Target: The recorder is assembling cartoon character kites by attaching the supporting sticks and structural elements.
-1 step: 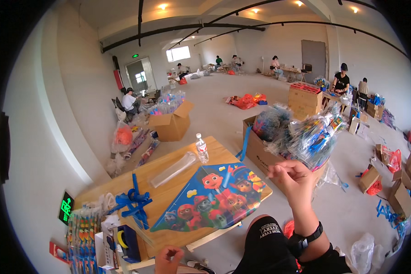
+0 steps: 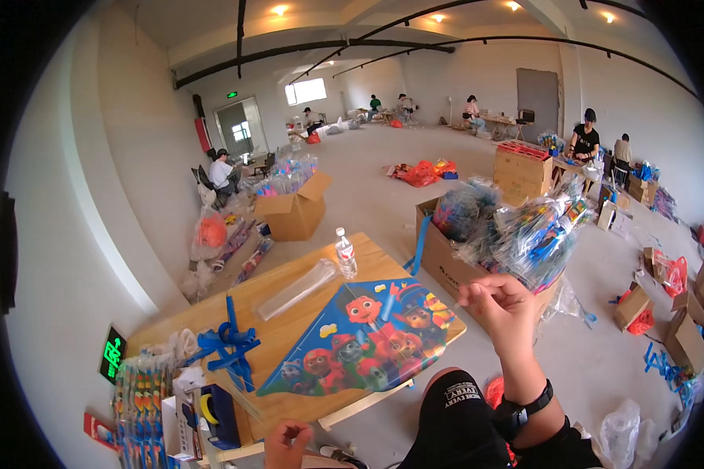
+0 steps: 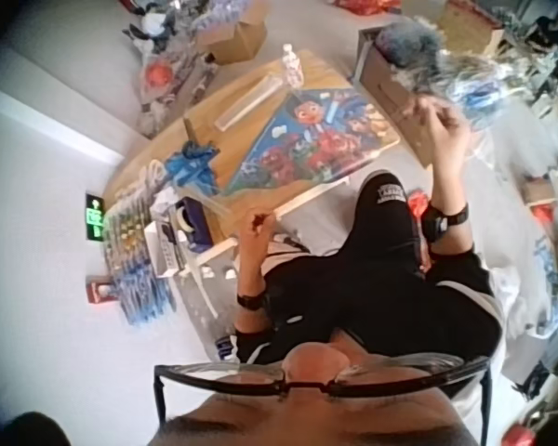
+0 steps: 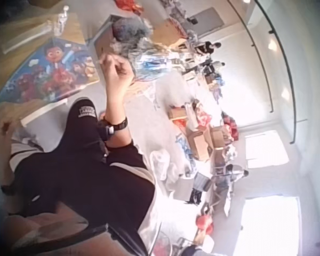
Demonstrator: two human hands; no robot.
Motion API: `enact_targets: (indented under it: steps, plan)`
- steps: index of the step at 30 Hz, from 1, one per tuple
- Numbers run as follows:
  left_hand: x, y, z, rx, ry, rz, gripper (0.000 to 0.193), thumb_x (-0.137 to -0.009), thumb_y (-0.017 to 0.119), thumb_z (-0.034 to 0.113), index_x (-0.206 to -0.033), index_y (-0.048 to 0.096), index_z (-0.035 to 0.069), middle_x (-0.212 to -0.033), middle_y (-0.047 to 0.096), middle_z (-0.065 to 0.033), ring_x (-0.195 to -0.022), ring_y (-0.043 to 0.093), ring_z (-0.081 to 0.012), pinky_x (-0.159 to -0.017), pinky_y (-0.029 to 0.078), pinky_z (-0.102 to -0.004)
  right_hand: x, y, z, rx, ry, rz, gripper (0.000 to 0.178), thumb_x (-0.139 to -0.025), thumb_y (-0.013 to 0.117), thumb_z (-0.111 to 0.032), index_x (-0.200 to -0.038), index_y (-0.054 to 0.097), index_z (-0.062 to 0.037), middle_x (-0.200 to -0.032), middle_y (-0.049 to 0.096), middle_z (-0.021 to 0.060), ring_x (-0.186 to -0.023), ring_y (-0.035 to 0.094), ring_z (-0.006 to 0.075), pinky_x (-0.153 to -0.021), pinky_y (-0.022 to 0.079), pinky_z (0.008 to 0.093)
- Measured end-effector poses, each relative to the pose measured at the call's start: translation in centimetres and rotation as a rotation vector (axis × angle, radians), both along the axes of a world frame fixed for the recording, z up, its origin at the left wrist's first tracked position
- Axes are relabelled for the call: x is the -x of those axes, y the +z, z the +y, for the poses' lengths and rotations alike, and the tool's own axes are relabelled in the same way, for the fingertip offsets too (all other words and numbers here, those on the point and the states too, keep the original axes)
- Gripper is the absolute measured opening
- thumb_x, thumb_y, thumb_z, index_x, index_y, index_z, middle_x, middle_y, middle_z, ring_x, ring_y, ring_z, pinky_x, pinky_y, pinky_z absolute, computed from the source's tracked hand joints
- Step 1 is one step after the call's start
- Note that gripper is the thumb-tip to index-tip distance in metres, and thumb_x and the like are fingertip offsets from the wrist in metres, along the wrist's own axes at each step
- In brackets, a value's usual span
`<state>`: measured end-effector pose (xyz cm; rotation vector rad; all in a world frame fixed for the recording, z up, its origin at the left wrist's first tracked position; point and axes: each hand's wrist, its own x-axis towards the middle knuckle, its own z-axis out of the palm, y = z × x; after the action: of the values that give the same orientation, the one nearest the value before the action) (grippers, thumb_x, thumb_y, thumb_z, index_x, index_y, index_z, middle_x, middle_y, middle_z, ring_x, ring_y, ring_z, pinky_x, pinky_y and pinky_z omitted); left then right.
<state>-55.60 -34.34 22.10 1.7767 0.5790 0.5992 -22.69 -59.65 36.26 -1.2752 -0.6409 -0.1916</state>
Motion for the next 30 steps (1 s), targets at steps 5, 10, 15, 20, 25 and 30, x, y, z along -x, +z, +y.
enact_targets:
  steps: [5, 10, 15, 20, 25, 30]
  plan:
    - [-0.3, -0.4, 1.0, -0.12, 0.148, 0.098, 0.011, -0.097, 0.07, 0.01, -0.106, 0.067, 0.004, -0.092, 0.067, -0.005, -0.081, 0.063, -0.0134, -0.076, 0.052, -0.0284, -0.7, -0.7, 0.8, 0.019, 0.004, -0.109, 0.011, -0.1, 0.067, -0.007, -0.106, 0.072, -0.0002, -0.098, 0.076, 0.0128, -0.087, 0.073, 0.0159, -0.068, 0.055, 0.0249]
    - [-1.8, -0.6, 2.8, -0.017, 0.087, -0.041, 0.026, -0.1, 0.067, 0.026, -0.096, 0.067, 0.0, -0.088, 0.065, -0.0059, -0.088, 0.06, -0.0136, -0.085, 0.048, -0.0299, -2.1, -1.8, 2.1, -0.031, 0.084, 0.126, 0.012, -0.1, 0.067, -0.007, -0.107, 0.073, 0.001, -0.097, 0.075, 0.0121, -0.087, 0.072, 0.0162, -0.068, 0.056, 0.0268]
    - [-4.6, -1.0, 5.8, -0.032, 0.143, -0.271, 0.017, -0.089, 0.078, 0.006, -0.096, 0.063, 0.003, -0.082, 0.061, 0.0012, -0.077, 0.059, -0.0084, -0.074, 0.048, -0.0228, -5.0, -3.0, 5.3, -0.159, 0.18, 0.189, 0.015, -0.1, 0.066, -0.006, -0.112, 0.071, 0.0012, -0.093, 0.073, 0.0087, -0.082, 0.069, 0.015, -0.074, 0.056, 0.0269]
    - [-5.0, -0.8, 11.1, 0.202, 0.153, -0.163, 0.013, -0.091, 0.073, 0.001, -0.095, 0.061, 0.006, -0.083, 0.058, 0.0034, -0.077, 0.054, -0.0057, -0.071, 0.043, -0.0211, -8.4, -4.4, 11.6, -0.098, 0.257, 0.227, 0.019, -0.1, 0.066, -0.007, -0.116, 0.07, 0.0022, -0.095, 0.072, 0.0066, -0.083, 0.067, 0.0118, -0.075, 0.056, 0.0251]
    - [-5.3, -2.6, 15.8, 0.21, 0.29, -0.166, 0.013, -0.092, 0.074, 0.002, -0.095, 0.062, 0.005, -0.081, 0.058, 0.0043, -0.076, 0.053, -0.0047, -0.068, 0.041, -0.0204, -10.8, -6.6, 19.5, 0.06, 0.433, 0.323, 0.024, -0.098, 0.069, -0.006, -0.12, 0.067, 0.0036, -0.098, 0.074, 0.0064, -0.091, 0.072, 0.0137, -0.08, 0.059, 0.0265]
    - [-4.6, -5.9, 19.2, 0.264, 0.481, -0.089, 0.01, -0.093, 0.072, 0.002, -0.095, 0.063, 0.003, -0.082, 0.061, 0.0037, -0.077, 0.054, -0.0037, -0.068, 0.041, -0.0194, -11.5, -9.9, 27.3, 0.243, 0.469, 0.305, 0.009, -0.099, 0.068, -0.009, -0.105, 0.069, -0.0026, -0.097, 0.073, 0.0054, -0.086, 0.07, 0.0123, -0.078, 0.058, 0.0263]
